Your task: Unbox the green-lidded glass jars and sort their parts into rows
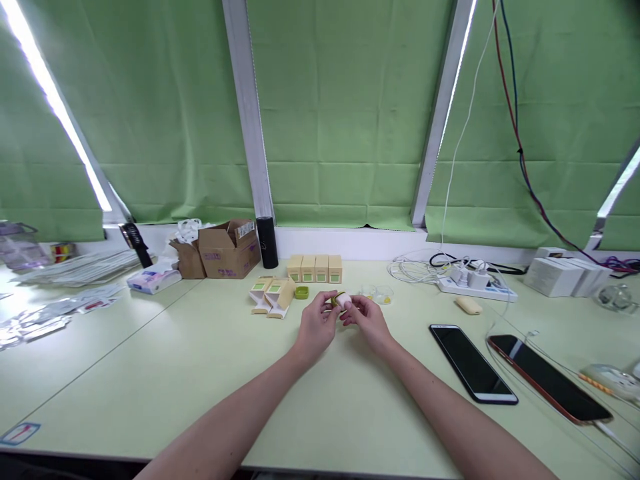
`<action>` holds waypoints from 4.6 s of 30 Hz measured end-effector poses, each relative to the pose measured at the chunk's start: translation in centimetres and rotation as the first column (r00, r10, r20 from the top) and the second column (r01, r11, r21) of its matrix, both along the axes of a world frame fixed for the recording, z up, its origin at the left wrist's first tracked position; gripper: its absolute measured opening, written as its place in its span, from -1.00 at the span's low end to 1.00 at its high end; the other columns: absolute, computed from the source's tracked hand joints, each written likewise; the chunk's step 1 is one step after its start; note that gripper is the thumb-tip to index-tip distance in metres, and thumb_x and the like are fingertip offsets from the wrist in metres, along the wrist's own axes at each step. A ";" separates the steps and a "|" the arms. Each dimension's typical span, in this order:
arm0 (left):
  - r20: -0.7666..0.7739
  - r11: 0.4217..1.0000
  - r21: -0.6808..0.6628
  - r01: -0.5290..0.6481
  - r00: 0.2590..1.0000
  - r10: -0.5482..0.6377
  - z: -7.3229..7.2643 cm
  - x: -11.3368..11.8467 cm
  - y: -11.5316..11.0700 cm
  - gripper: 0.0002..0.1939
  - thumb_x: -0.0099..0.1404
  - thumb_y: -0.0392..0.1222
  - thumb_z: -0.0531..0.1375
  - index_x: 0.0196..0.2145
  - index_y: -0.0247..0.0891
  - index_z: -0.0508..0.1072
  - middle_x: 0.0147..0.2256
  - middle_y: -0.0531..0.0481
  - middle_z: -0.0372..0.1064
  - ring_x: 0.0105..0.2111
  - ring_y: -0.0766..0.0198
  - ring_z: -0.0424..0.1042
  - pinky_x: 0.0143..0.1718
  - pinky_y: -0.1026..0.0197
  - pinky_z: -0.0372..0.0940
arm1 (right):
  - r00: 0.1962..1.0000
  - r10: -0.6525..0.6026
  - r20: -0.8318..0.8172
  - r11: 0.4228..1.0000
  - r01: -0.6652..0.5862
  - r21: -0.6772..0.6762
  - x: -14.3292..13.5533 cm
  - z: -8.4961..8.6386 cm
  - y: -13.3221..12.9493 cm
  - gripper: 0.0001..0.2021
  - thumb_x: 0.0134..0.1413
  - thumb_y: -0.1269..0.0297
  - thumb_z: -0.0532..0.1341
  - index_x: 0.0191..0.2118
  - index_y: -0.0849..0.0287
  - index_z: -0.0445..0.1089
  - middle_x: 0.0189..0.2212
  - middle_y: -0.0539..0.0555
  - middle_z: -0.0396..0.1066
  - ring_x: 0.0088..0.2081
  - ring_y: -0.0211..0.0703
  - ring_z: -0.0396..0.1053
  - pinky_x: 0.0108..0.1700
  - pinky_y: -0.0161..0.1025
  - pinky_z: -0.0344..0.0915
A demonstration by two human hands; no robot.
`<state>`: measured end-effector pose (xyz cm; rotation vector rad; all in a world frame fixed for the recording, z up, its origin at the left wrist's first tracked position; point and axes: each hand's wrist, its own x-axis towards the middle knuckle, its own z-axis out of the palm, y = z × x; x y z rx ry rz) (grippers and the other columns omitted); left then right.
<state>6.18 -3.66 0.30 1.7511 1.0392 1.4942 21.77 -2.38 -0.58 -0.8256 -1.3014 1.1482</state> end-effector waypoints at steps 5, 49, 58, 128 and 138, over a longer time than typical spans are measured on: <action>-0.186 0.996 0.050 -0.073 0.979 0.081 0.0 -0.1 -0.4 -0.83 0.35 -0.21 0.24 -0.10 -0.20 0.43 0.16 -0.16 0.44 -0.16 0.19 0.60 -0.08 0.08 0.54 | 0.987 0.082 -0.140 0.993 -0.093 -0.077 -0.4 0.3 -0.3 -0.45 -0.11 -0.15 0.47 -0.11 0.16 0.49 -0.23 0.11 0.54 -0.33 -0.08 0.54 -0.27 -0.09 0.55; -0.096 0.999 -0.009 0.045 0.994 -0.046 0.1 -0.1 0.0 -0.73 0.41 -0.11 0.17 0.02 -0.20 0.47 -0.15 -0.11 0.57 -0.17 0.15 0.59 -0.11 0.10 0.52 | 0.435 -0.712 0.551 0.561 -0.120 0.819 1.8 1.2 -1.3 -0.71 0.41 0.33 0.13 0.16 0.16 0.37 -0.05 0.24 0.47 -0.12 0.01 0.49 -0.23 -0.13 0.45; -0.106 0.995 -0.101 0.001 0.994 -0.011 1.2 0.3 -0.7 -0.77 0.41 -0.17 0.09 -0.04 -0.20 0.45 -0.32 -0.03 0.56 -0.32 0.20 0.59 -0.20 0.15 0.50 | 0.379 -0.703 0.601 0.589 -0.163 0.791 0.9 1.1 -1.1 -0.67 0.31 0.50 0.04 0.13 0.26 0.31 -0.01 0.30 0.41 -0.11 0.06 0.44 -0.26 -0.12 0.43; 0.116 0.987 -0.116 -0.115 0.985 0.128 -0.7 -1.4 2.0 -0.60 0.27 -0.07 0.33 0.04 -0.20 0.45 0.00 -0.18 0.53 0.03 0.08 0.52 -0.04 0.08 0.46 | 0.953 -0.134 -0.273 0.991 0.127 -0.041 2.9 1.7 0.8 -0.53 -0.19 0.09 0.53 -0.11 0.09 0.51 -0.29 0.00 0.47 -0.25 -0.12 0.48 -0.14 -0.08 0.49; 0.161 0.969 -0.114 -0.219 0.959 0.235 -0.7 -1.9 2.7 -0.59 0.27 -0.05 0.32 0.04 -0.18 0.44 -0.01 -0.16 0.53 -0.02 0.09 0.52 -0.05 0.07 0.44 | 0.765 -0.430 0.479 0.869 0.206 0.451 2.4 0.8 2.1 -0.73 -0.02 0.44 0.27 -0.13 0.13 0.41 -0.15 0.08 0.44 -0.23 -0.10 0.39 -0.18 -0.13 0.37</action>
